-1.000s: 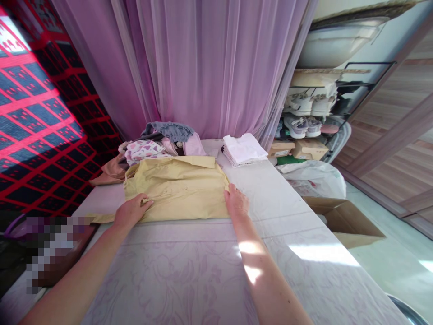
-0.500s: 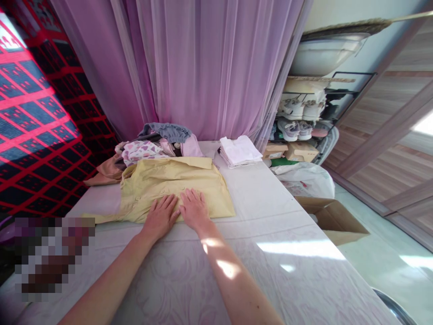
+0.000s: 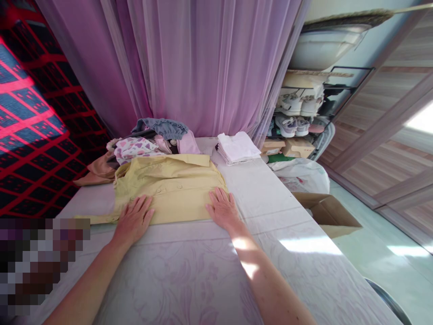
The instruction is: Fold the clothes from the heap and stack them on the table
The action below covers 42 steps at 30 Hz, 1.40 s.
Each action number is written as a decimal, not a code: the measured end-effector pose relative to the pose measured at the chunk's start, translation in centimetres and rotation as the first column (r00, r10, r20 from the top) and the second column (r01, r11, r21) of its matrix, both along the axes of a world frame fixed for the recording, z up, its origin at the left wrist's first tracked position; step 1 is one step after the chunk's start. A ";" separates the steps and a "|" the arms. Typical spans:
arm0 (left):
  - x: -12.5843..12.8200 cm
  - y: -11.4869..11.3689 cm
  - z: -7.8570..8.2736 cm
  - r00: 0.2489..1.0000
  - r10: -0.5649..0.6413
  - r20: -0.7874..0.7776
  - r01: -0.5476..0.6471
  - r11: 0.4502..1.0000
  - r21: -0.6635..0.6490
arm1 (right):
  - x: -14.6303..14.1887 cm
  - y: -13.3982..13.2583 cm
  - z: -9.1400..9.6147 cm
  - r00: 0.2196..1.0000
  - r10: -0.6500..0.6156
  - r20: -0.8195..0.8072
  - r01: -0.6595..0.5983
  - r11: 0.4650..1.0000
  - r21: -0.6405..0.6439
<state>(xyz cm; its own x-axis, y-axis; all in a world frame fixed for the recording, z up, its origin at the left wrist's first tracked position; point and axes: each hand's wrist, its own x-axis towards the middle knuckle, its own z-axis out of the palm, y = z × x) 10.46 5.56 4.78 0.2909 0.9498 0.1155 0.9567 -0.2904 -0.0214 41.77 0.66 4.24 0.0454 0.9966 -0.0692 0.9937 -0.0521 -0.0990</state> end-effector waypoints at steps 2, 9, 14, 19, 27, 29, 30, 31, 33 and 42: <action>-1.2 0.3 -0.3 1.000 0.014 0.004 -0.014 1.000 0.004 | -0.1 0.1 -0.2 1.000 0.000 0.006 -0.001 1.000 0.011; -2.8 0.6 -1.0 0.985 -0.100 0.140 0.074 0.980 0.183 | 0.2 -0.5 -0.6 0.996 0.013 -0.091 0.004 0.982 0.188; -5.0 -1.3 -0.2 0.902 -0.386 0.192 0.322 0.899 0.295 | 3.3 -3.3 -2.0 0.946 0.203 -0.255 -0.109 0.934 0.339; -6.3 -1.8 0.9 0.915 -0.402 0.032 0.390 0.903 0.178 | 5.7 -4.3 -1.9 0.943 0.259 -0.208 -0.168 0.912 0.374; -5.4 -0.6 2.0 0.923 -0.354 -0.153 0.373 0.920 0.122 | 5.4 -3.3 -1.8 0.978 0.207 -0.015 -0.180 0.880 0.440; -5.4 -0.9 2.3 0.924 -0.352 -0.150 0.374 0.914 0.156 | 5.5 -3.8 -1.8 0.980 0.198 -0.006 -0.176 0.886 0.429; -5.5 -1.3 2.4 0.921 -0.363 -0.142 0.383 0.909 0.163 | 5.6 -4.1 -1.7 0.981 0.195 -0.009 -0.174 0.893 0.416; -5.5 -1.6 2.6 0.917 -0.378 -0.129 0.396 0.904 0.161 | 5.6 -4.5 -1.7 0.981 0.192 -0.017 -0.170 0.902 0.396; -5.6 -2.6 2.8 0.909 -0.405 -0.100 0.415 0.901 0.127 | 5.5 -5.3 -1.5 0.984 0.172 -0.037 -0.149 0.928 0.342; -4.3 -5.3 5.0 0.926 -0.377 -0.006 0.376 0.925 -0.053 | 4.9 -7.0 2.2 0.977 0.174 -0.121 -0.150 0.970 0.189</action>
<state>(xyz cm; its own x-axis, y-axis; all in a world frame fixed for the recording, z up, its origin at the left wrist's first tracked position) 6.13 0.30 9.82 0.6298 0.7742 0.0629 0.7761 -0.6305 -0.0113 46.72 -6.36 6.43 -0.1150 0.9866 0.1156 0.9640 0.1390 -0.2267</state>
